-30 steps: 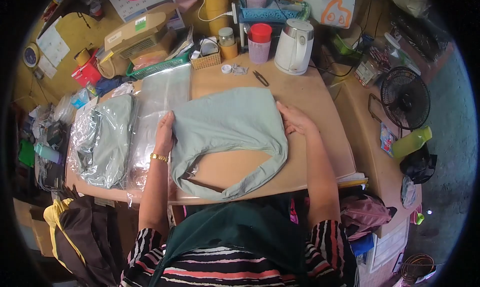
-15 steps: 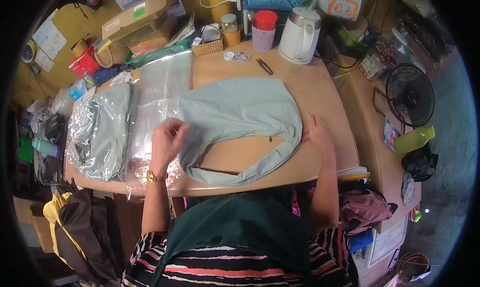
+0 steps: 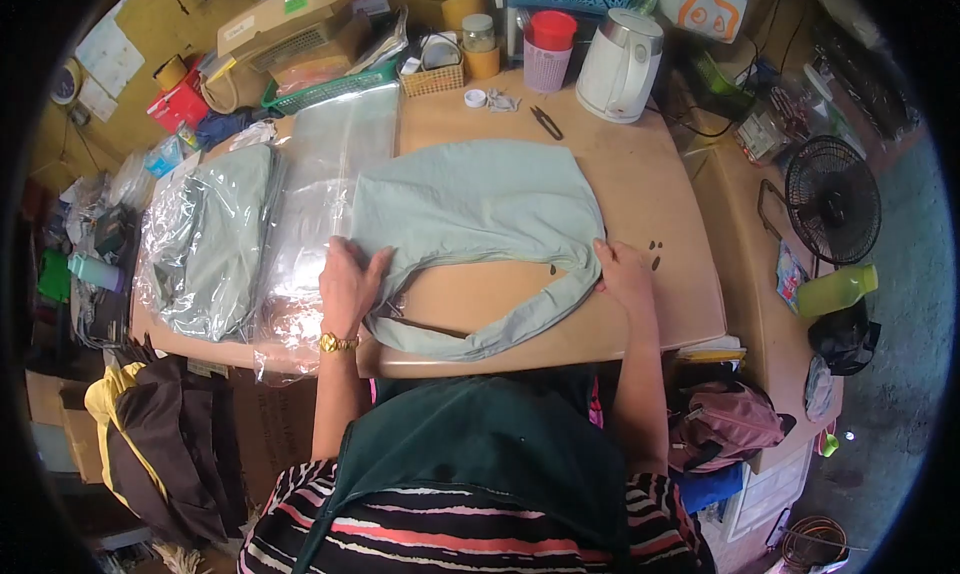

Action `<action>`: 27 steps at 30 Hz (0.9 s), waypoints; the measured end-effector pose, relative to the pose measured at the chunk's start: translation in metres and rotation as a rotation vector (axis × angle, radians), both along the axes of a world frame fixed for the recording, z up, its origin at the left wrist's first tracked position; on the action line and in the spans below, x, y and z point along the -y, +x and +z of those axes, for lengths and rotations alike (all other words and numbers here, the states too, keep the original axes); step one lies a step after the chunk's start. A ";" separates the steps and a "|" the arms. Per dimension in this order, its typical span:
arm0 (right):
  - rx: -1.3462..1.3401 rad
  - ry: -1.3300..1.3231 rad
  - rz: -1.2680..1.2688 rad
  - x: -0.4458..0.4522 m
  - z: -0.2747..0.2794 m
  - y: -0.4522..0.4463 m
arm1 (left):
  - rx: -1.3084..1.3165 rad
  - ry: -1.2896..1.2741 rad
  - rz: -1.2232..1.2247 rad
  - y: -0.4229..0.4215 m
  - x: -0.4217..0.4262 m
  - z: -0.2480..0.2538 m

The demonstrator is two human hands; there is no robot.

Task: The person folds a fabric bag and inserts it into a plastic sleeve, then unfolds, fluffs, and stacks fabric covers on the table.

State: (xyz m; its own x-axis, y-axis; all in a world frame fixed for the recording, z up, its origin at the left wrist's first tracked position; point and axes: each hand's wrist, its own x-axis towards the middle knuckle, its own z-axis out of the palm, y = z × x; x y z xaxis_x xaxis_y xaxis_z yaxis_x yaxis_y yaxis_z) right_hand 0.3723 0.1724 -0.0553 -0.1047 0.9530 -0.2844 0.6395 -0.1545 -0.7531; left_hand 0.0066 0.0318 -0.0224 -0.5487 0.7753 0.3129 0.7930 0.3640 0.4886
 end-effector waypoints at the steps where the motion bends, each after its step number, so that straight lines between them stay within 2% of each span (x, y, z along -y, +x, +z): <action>1: 0.038 0.027 0.014 -0.002 -0.002 -0.002 | -0.002 0.006 0.000 -0.005 -0.002 -0.006; 2: 0.036 0.029 0.016 -0.003 -0.003 -0.004 | -0.004 -0.018 -0.025 -0.016 -0.001 -0.018; 4: -0.423 -0.122 -0.257 0.000 -0.008 -0.009 | -0.006 -0.049 -0.037 -0.022 0.002 -0.027; 5: -0.422 -0.125 -0.249 0.001 -0.011 -0.011 | -0.029 -0.069 -0.050 -0.022 0.000 -0.031; 7: -0.698 -0.223 -0.312 -0.002 -0.015 -0.016 | -0.077 -0.049 -0.068 -0.020 -0.004 -0.029; 8: -0.702 -0.221 -0.308 -0.009 -0.023 -0.011 | -0.081 -0.046 -0.066 -0.021 -0.003 -0.027; 10: -0.536 -0.361 -0.116 -0.019 -0.028 -0.002 | -0.152 0.205 0.019 -0.021 -0.002 -0.024; 11: -0.480 -0.404 -0.051 -0.021 -0.032 0.002 | -0.104 0.132 0.064 -0.022 0.000 -0.022; 13: -0.610 -0.306 -0.161 -0.008 -0.013 -0.019 | -0.104 0.062 0.015 -0.032 -0.001 -0.030; 17: -0.795 -0.253 -0.188 -0.009 -0.014 -0.030 | -0.155 -0.037 -0.003 -0.036 -0.004 -0.044; 19: -0.690 -0.080 -0.016 -0.011 -0.021 -0.038 | -0.122 -0.027 0.003 -0.035 -0.005 -0.042; 22: -0.632 0.021 0.047 -0.015 -0.020 -0.048 | -0.072 -0.013 -0.007 -0.030 -0.004 -0.032; 24: -0.621 0.029 0.021 -0.013 -0.019 -0.052 | -0.051 -0.015 -0.020 -0.029 -0.005 -0.031; 26: -0.606 0.037 -0.003 -0.011 -0.017 -0.050 | -0.173 -0.041 -0.022 -0.031 -0.009 -0.038; 27: -0.404 0.149 -0.083 -0.012 -0.016 -0.047 | -0.172 -0.040 -0.019 -0.033 -0.008 -0.034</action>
State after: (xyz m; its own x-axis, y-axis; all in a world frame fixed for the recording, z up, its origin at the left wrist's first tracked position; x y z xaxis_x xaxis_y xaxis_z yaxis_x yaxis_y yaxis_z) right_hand 0.3251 0.1840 -0.0713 -0.1008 0.9903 -0.0952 0.2791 -0.0637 -0.9581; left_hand -0.0264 0.0394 -0.0560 -0.4745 0.7988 0.3698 0.8707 0.3643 0.3304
